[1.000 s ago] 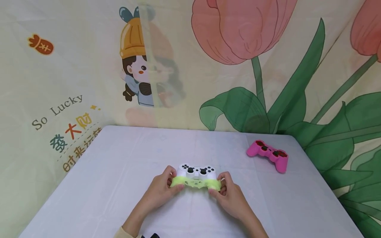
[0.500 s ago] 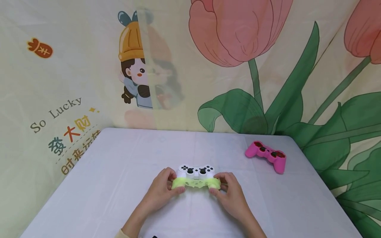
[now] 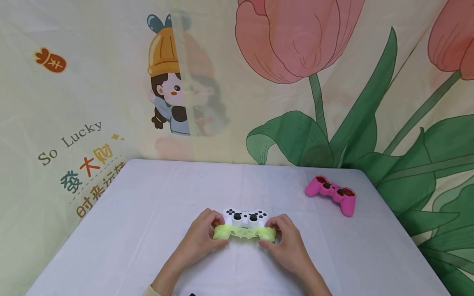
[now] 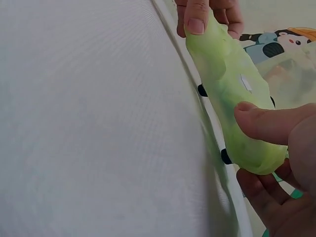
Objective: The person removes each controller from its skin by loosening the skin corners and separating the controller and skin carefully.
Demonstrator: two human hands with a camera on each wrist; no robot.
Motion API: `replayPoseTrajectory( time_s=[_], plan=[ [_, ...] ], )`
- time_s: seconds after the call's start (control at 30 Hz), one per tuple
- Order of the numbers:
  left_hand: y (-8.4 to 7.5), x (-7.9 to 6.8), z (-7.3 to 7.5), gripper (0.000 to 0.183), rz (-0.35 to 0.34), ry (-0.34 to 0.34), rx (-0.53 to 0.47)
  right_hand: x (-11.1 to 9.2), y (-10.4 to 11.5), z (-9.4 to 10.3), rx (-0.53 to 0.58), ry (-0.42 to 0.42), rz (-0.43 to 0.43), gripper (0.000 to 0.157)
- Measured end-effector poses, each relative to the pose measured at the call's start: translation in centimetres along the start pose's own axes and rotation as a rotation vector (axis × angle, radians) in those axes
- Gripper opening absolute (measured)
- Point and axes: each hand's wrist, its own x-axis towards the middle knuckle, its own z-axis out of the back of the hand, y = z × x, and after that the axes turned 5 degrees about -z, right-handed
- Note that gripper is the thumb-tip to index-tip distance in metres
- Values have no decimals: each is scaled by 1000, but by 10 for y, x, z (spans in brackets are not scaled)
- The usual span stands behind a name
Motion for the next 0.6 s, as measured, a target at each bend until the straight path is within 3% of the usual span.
replayPoseTrajectory(
  time_s=[0.27, 0.6],
  plan=[
    [-1, 0, 0, 46, -23, -5, 49, -2, 2, 0, -93, 30, 16, 50],
    [-2, 0, 0, 46, -48, -32, 42, -2, 5, -1, -100, -49, 74, 52]
  ],
)
